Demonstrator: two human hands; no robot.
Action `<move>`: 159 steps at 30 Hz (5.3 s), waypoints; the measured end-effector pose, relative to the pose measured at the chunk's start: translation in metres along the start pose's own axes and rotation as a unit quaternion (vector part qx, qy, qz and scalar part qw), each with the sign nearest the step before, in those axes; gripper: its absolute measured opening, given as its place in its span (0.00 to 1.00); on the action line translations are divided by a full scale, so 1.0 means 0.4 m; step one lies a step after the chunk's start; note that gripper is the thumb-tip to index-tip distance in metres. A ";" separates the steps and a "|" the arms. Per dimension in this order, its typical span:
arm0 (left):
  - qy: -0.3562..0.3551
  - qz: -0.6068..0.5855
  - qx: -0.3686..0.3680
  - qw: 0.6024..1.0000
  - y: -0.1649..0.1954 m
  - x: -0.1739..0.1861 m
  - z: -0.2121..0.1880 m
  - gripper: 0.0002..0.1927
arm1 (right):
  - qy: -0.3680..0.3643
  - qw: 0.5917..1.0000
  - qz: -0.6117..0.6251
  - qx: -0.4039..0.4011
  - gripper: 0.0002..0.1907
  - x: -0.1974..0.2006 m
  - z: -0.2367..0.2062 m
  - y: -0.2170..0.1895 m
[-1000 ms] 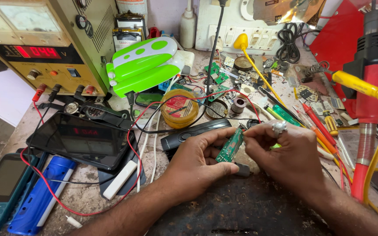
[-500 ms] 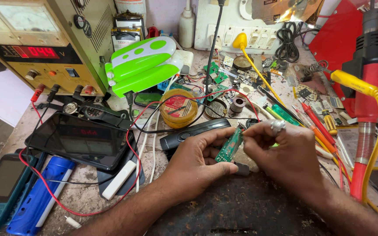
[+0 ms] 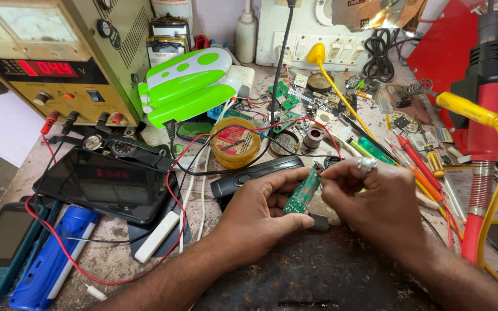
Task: The person repairs a small green circuit board at a cluttered workbench. They hold the board, solder its components with a soldering iron, connect it to a power supply to test it, and finally brush flux residue off the board with a brush.
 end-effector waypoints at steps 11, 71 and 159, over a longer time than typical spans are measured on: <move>0.001 -0.001 0.002 1.000 -0.003 0.001 0.000 0.38 | -0.001 1.000 0.000 0.018 0.08 0.000 0.000 -0.006; 0.003 -0.034 -0.002 0.999 -0.013 0.005 0.009 0.38 | -0.013 0.999 0.014 0.042 0.07 -0.001 -0.001 0.006; 0.004 -0.013 0.004 1.000 -0.010 0.007 0.010 0.37 | -0.037 0.999 -0.002 -0.010 0.08 -0.003 0.004 0.034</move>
Point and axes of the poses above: each hand's wrist, its own z-axis towards the middle knuckle, its own x-axis out of the back of the hand, y = z × x, the point moved 8 cm from there along z, towards the middle knuckle, and after that the axes turned 15 degrees about y, right-handed, at the moved point
